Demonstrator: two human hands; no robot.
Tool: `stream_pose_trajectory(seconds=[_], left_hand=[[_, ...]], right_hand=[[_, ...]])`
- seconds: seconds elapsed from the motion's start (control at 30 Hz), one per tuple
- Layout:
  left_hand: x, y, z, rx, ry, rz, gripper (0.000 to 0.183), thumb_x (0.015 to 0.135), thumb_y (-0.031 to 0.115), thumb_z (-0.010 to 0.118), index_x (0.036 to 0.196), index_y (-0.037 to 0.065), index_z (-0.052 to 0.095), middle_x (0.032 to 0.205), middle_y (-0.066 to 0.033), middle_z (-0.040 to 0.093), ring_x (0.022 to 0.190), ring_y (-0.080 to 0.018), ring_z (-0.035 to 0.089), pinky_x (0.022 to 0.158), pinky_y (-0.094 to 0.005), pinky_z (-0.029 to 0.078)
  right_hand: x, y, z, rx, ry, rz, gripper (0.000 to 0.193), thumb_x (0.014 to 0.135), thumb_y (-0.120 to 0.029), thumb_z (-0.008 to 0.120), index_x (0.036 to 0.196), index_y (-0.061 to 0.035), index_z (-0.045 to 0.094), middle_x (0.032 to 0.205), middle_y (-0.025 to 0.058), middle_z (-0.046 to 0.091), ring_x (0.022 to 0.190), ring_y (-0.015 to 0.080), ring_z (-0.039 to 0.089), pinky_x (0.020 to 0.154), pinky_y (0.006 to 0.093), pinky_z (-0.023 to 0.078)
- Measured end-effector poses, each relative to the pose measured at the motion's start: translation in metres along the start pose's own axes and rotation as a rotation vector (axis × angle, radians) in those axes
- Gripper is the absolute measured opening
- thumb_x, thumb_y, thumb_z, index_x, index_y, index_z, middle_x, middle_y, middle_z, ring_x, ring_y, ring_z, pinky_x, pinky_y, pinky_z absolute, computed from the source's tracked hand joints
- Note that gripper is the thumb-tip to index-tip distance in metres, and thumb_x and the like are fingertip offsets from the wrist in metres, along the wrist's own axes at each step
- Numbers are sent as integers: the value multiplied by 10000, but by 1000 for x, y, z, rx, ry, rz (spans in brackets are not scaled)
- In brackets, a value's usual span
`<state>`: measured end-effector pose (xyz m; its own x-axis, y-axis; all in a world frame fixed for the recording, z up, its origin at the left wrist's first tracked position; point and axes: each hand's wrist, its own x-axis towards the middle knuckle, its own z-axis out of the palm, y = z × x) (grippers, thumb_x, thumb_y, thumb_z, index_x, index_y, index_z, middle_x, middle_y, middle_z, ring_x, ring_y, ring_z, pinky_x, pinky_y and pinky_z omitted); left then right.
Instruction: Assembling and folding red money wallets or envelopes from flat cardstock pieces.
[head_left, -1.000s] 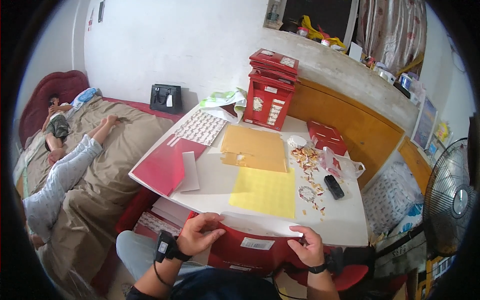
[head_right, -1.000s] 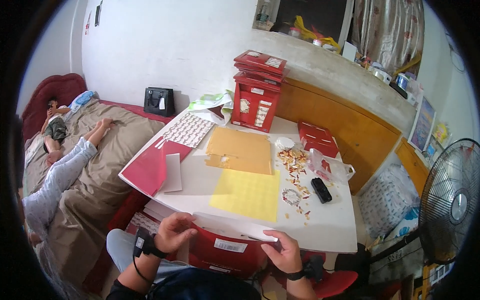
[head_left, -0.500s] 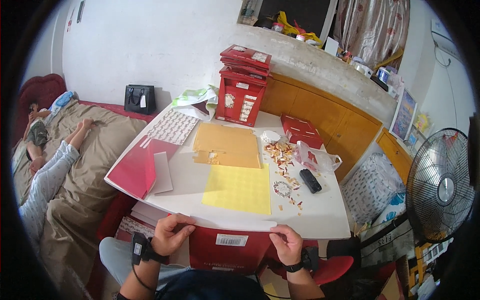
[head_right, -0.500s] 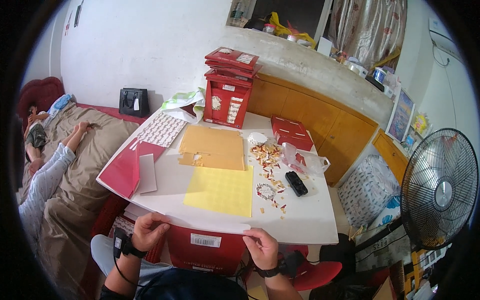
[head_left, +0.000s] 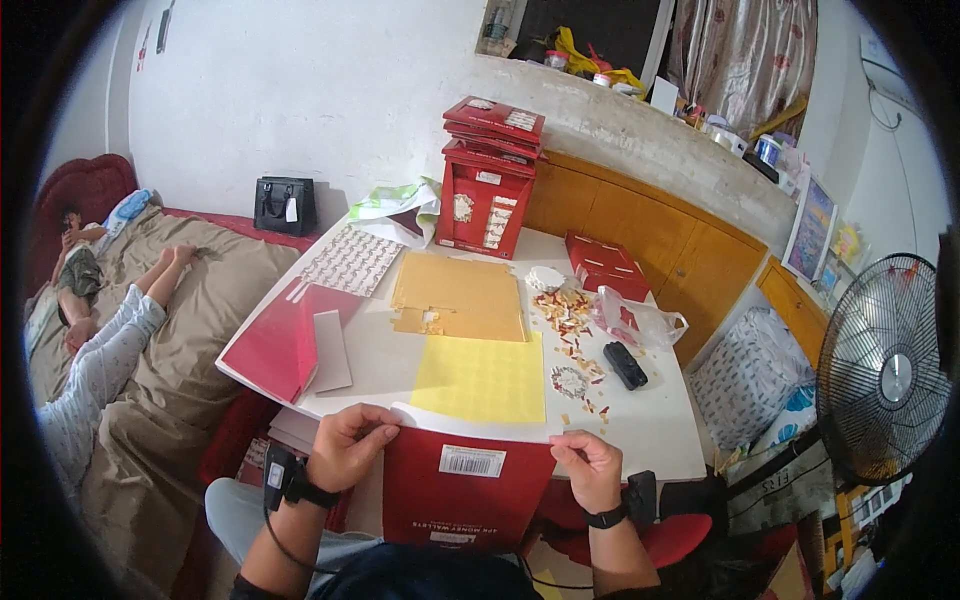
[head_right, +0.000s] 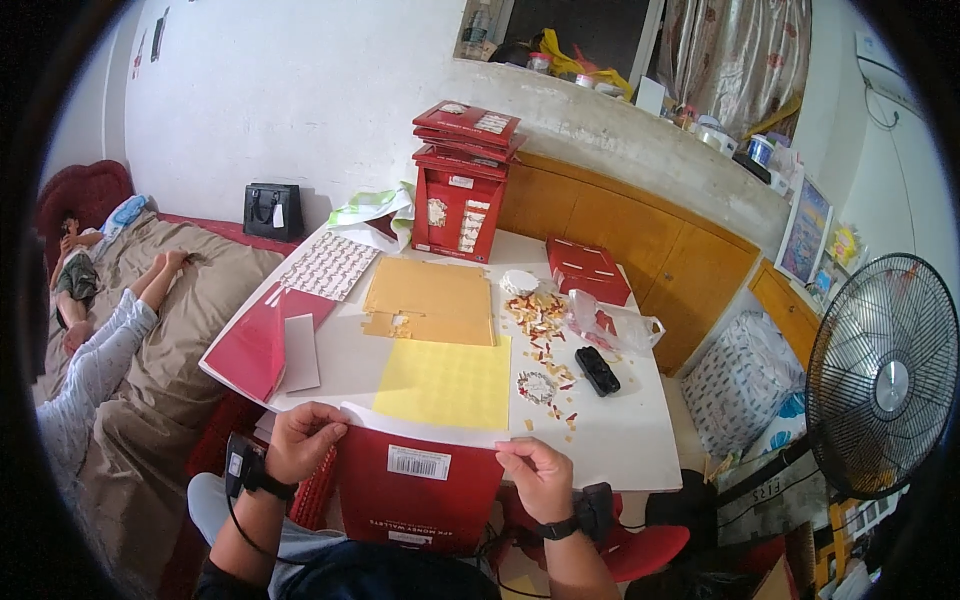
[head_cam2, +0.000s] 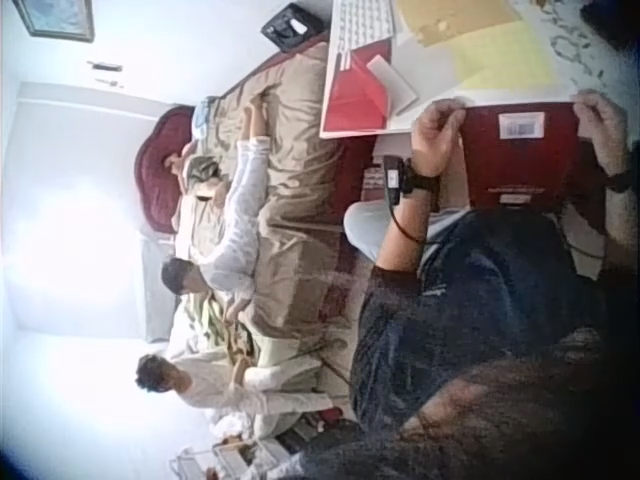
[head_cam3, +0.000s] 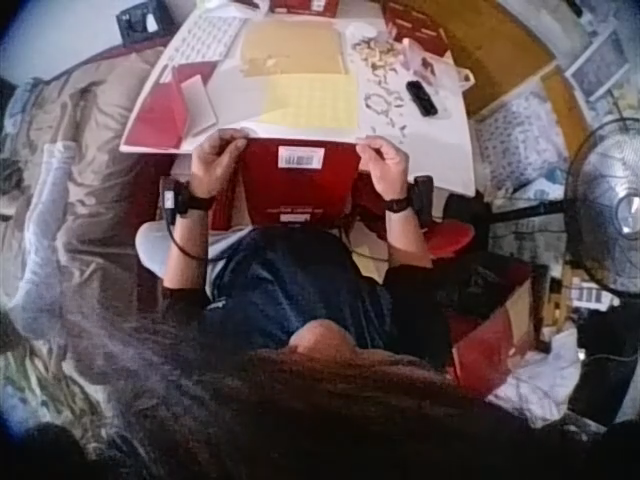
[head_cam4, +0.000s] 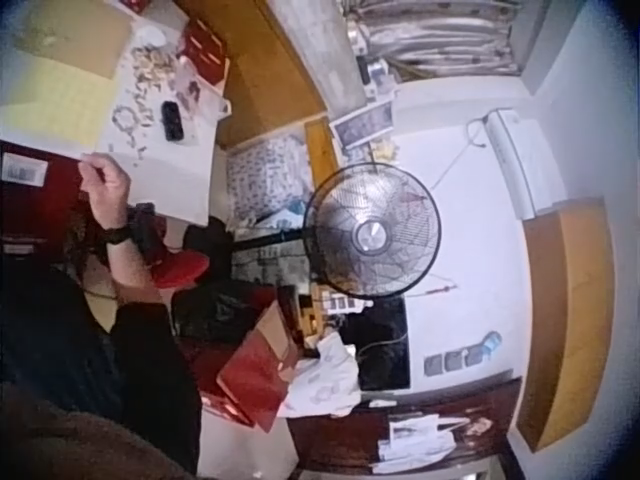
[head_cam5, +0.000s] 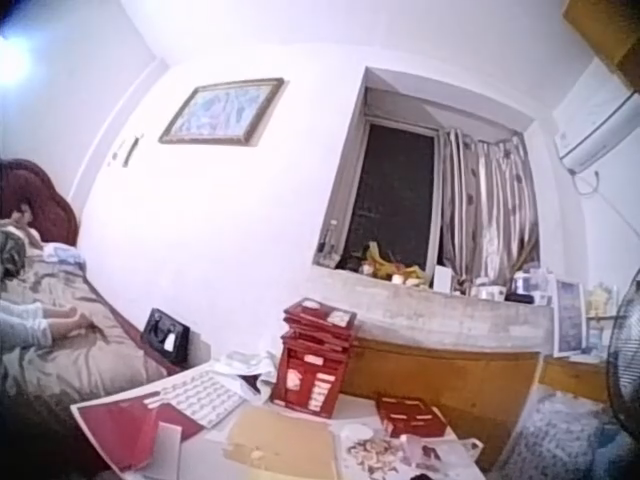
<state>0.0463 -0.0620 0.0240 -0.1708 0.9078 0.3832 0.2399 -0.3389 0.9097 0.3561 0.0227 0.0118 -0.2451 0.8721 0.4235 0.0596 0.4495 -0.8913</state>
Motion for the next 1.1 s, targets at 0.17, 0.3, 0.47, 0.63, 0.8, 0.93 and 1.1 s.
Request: stream_pose_trajectory(seconds=[0.17, 0.3, 0.47, 0.63, 0.8, 0.93, 1.1], left_hand=[[13, -22, 3, -221, 15, -124, 101, 885, 58, 634, 963, -5, 642, 829, -13, 651, 731, -74, 578, 668, -227, 489], [18, -37, 6, -100, -45, -219, 147, 908, 64, 603, 1013, -38, 618, 889, -49, 654, 796, -96, 604, 733, -240, 506], [21, -62, 16, -224, 30, -100, 269, 899, 65, 612, 1144, -36, 569, 1103, -119, 620, 998, -145, 588, 845, -282, 497], [0, -42, 39, -815, 68, -20, 496, 897, 129, 609, 1344, 6, 432, 1362, -160, 477, 1253, -239, 469, 1054, -401, 374], [-23, -16, 66, -1444, -131, -269, 788, 890, 603, 427, 1437, 48, 308, 1459, -186, 349, 1329, -334, 360, 1101, -479, 276], [-24, -19, 65, -1553, -201, -310, 732, 898, 551, 432, 1432, 62, 326, 1487, -182, 299, 1353, -321, 314, 1118, -471, 236], [-29, -18, 68, -1510, -195, -330, 717, 874, 489, 462, 1423, 44, 340, 1487, -184, 302, 1356, -325, 317, 1122, -470, 236]], right_hand=[[11, 12, 4, -34, -19, 4, 83, 853, -49, 669, 928, -15, 684, 838, 32, 683, 750, 82, 609, 695, 218, 486], [14, 31, 4, 20, -54, 120, 90, 861, -65, 661, 928, -6, 678, 830, 26, 674, 751, 71, 600, 693, 218, 484], [18, 47, 10, -28, -36, 83, 171, 869, -53, 641, 1030, 5, 630, 844, 25, 658, 751, 69, 586, 699, 220, 479], [17, 50, 16, 70, 42, 154, 418, 869, -30, 605, 1263, -19, 467, 906, 31, 614, 812, 72, 557, 760, 215, 449], [3, 47, 22, 6, 95, 54, 451, 866, -28, 603, 1291, -24, 452, 971, 33, 593, 803, 62, 531, 734, 207, 440], [-9, 34, 22, -48, 98, 92, 465, 862, -24, 604, 1301, -31, 450, 972, 27, 576, 773, 56, 506, 718, 204, 435], [-13, 35, 20, -41, 75, 112, 486, 858, -21, 608, 1314, -35, 438, 953, 30, 574, 764, 55, 513, 711, 199, 433]])
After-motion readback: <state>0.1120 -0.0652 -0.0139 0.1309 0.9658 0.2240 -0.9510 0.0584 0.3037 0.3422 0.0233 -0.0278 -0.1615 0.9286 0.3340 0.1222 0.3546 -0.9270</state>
